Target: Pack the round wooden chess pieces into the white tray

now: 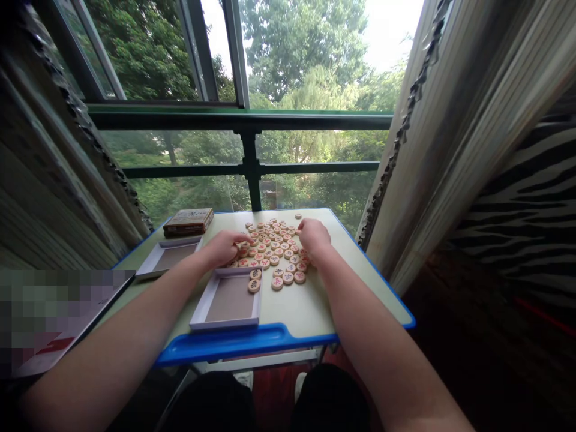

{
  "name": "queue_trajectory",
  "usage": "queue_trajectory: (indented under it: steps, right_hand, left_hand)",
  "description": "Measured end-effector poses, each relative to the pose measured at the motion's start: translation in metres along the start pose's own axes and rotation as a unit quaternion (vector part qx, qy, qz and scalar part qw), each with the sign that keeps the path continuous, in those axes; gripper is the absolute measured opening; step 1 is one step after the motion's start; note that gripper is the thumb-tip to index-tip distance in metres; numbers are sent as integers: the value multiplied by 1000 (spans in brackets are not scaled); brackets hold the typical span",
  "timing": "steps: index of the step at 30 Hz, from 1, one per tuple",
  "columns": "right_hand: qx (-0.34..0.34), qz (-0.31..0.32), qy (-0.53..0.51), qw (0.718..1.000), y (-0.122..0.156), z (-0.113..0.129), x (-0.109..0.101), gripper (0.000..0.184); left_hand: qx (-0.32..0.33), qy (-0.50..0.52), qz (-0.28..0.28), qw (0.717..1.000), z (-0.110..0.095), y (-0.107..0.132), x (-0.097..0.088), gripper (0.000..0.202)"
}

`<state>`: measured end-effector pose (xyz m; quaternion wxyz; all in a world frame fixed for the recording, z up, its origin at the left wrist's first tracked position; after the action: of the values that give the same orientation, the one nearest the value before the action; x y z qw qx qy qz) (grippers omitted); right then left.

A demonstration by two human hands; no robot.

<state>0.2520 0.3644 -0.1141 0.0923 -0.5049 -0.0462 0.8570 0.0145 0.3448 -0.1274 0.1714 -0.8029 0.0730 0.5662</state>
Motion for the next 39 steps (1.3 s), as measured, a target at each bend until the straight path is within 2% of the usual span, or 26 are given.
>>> queue_trajectory:
  steps: [5,11,15,22,28,31,35,37,39]
  right_hand:
    - [60,27,3,998,-1,-7,0,32]
    - [31,24,21,999,3,-2,1,35]
    - [13,20,24,999,3,-2,0,38]
    - [22,59,27,998,2,-2,4,37]
    - [-54,3,-16,998,5,4,3,41]
    - [-85,3,-29,996,6,7,6,39]
    - [-165,14,-53,985,10,15,9,32]
    - [-195,8,-70,978,12,19,9,27]
    - [-213,-5,-87,973,12,21,8,28]
  left_hand:
    - [11,-5,-19,1000,2,-3,1,53]
    - [8,-47,-1,999,6,-3,3,58]
    - [-3,-28,24,999,14,-5,8,63]
    - [-17,-19,-16,1000,14,-5,4,58]
    - [-2,-23,-52,998,10,-4,0,54]
    - [1,-7,-83,997,11,-5,-3,47]
    - [1,65,-161,985,12,-5,-7,36]
    - [-24,154,-199,967,16,-6,-7,49]
    - [-61,247,-198,947,22,-8,-5,69]
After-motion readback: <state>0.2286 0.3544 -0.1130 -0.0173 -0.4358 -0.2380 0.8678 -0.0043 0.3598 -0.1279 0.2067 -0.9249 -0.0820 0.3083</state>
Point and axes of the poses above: each hand's wrist, its own y-axis away from the middle knuckle, its own x-axis out of the palm, z = x × y, the point moved 2 cm from there along -y, towards the middle knuckle, and after that the axes turned 9 degrees about -y, right-handed, at the moved point
